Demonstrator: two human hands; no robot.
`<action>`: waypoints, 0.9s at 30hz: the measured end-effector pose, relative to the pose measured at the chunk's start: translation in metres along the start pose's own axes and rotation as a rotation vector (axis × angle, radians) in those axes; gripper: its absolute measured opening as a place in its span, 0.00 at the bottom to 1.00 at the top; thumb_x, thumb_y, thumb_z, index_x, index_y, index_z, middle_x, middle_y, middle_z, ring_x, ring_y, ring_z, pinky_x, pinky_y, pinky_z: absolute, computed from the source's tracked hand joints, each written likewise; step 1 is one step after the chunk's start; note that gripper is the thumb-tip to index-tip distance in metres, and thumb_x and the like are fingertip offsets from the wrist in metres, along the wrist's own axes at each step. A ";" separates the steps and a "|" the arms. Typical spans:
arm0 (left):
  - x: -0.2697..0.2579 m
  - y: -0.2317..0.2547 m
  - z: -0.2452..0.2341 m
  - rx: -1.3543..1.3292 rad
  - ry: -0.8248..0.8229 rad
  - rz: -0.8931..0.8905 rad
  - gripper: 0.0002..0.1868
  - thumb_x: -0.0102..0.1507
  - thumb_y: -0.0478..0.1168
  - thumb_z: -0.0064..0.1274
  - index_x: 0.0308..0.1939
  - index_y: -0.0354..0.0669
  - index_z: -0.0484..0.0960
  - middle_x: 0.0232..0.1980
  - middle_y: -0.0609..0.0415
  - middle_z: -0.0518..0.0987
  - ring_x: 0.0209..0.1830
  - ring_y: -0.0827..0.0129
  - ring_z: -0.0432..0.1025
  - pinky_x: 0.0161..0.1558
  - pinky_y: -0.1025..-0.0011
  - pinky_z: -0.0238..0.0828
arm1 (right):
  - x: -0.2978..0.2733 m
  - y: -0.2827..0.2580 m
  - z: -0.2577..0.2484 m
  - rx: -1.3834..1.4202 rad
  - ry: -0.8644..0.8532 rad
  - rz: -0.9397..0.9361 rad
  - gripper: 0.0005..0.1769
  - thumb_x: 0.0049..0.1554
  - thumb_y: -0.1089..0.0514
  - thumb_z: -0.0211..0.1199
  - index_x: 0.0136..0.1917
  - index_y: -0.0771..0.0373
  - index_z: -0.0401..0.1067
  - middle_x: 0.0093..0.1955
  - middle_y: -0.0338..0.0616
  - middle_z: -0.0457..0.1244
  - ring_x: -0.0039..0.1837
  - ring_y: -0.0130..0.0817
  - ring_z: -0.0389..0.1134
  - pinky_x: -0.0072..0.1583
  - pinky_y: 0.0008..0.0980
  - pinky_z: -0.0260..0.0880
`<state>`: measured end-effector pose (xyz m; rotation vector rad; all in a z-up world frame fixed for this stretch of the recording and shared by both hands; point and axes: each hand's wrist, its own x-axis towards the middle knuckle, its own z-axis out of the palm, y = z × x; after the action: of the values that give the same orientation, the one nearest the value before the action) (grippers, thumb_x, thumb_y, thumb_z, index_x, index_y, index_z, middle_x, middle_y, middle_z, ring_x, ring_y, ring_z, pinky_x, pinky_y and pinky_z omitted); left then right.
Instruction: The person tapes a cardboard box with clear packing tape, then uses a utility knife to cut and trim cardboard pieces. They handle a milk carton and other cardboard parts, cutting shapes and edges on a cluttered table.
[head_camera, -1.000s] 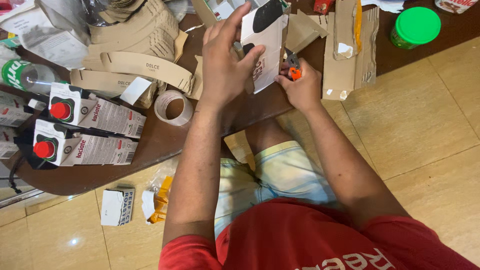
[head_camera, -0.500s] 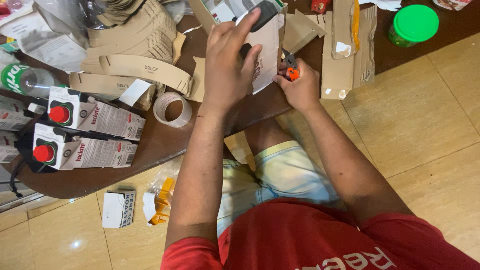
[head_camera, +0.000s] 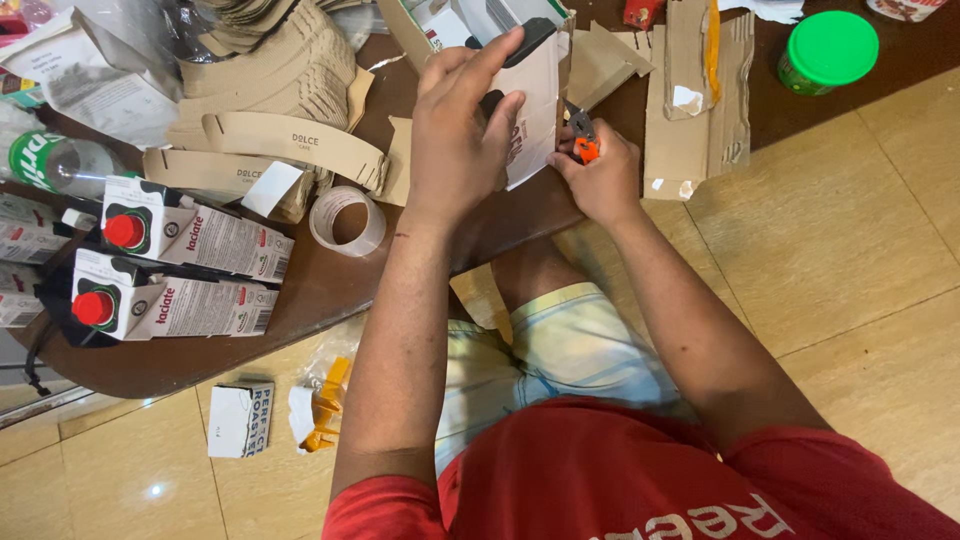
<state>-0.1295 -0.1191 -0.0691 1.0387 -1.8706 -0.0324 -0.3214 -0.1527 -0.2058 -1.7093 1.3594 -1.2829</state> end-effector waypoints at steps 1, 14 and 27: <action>0.001 0.000 0.000 0.005 0.000 -0.002 0.32 0.64 0.32 0.67 0.71 0.52 0.73 0.49 0.54 0.81 0.58 0.59 0.71 0.65 0.62 0.68 | 0.001 0.000 0.000 0.013 -0.002 0.004 0.16 0.51 0.66 0.77 0.49 0.67 0.73 0.46 0.45 0.72 0.49 0.30 0.76 0.53 0.31 0.76; 0.001 0.002 -0.001 0.003 0.021 -0.009 0.31 0.62 0.33 0.66 0.68 0.50 0.75 0.55 0.51 0.82 0.60 0.56 0.71 0.66 0.60 0.66 | 0.000 0.005 0.004 -0.039 0.023 0.008 0.16 0.50 0.63 0.78 0.49 0.66 0.74 0.44 0.45 0.72 0.46 0.30 0.75 0.51 0.32 0.75; 0.000 0.004 -0.002 -0.028 0.034 -0.040 0.30 0.62 0.33 0.65 0.67 0.51 0.75 0.51 0.52 0.81 0.57 0.58 0.71 0.62 0.62 0.68 | -0.001 -0.004 0.001 -0.028 0.006 0.035 0.17 0.50 0.62 0.77 0.50 0.66 0.74 0.45 0.45 0.73 0.48 0.31 0.76 0.51 0.32 0.74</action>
<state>-0.1307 -0.1163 -0.0666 1.0517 -1.8135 -0.0639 -0.3189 -0.1506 -0.2032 -1.6941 1.4112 -1.2556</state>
